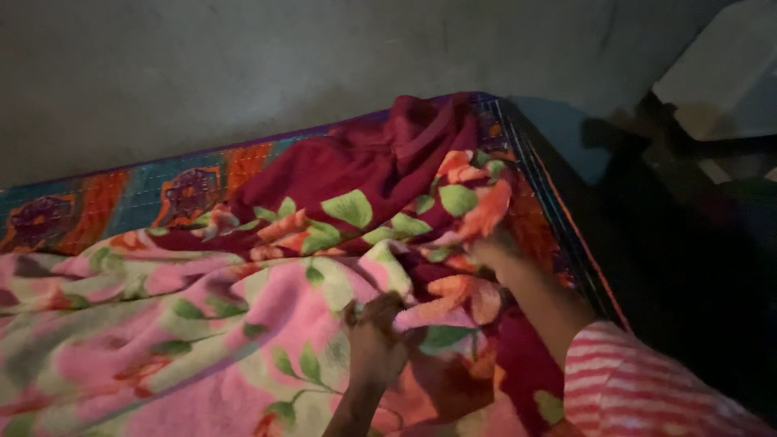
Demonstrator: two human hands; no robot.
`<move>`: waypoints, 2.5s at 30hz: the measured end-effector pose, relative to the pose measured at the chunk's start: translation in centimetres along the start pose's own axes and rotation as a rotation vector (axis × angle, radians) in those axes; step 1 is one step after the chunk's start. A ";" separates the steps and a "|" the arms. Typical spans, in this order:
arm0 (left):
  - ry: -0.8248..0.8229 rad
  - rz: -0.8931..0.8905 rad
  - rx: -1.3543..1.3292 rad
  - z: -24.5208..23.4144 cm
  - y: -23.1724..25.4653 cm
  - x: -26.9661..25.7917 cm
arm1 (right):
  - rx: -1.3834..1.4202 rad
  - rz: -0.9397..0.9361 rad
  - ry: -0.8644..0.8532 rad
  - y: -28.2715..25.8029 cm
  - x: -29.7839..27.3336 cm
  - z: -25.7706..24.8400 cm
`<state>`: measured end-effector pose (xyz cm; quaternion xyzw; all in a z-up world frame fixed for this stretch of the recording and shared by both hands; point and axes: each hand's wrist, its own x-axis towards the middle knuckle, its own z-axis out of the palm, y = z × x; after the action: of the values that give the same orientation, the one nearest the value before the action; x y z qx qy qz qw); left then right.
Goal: The person sits on a bed and folds a floral-patterned blanket by hand. They repeatedly lift, align, and fold sections of the blanket, smoothing it as they work.
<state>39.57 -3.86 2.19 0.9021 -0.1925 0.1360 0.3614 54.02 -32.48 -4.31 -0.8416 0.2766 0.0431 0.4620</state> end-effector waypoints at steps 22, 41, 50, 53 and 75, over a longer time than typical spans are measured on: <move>-0.158 -0.258 -0.124 2.2 5.2 0.8 | -0.081 0.284 -0.562 -1.1 -4.4 -4.2; -0.068 -0.123 0.036 1.2 6.0 -0.6 | -0.662 -0.523 0.365 -0.3 -10.7 -10.4; -0.030 -0.131 0.107 -3.9 7.8 -5.2 | -0.814 -0.782 0.276 -4.1 -24.3 -8.0; -0.004 -0.135 0.119 -5.9 7.7 -6.6 | -0.826 -0.828 0.269 -4.6 -27.8 -7.6; -0.098 -0.009 0.211 -31.4 3.8 -16.5 | -0.728 -0.905 0.498 -10.9 -49.9 2.3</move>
<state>19.92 19.86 20.19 0.9416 -0.1903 0.1096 0.2551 17.86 -4.85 18.97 -0.9633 -0.0401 -0.2623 0.0403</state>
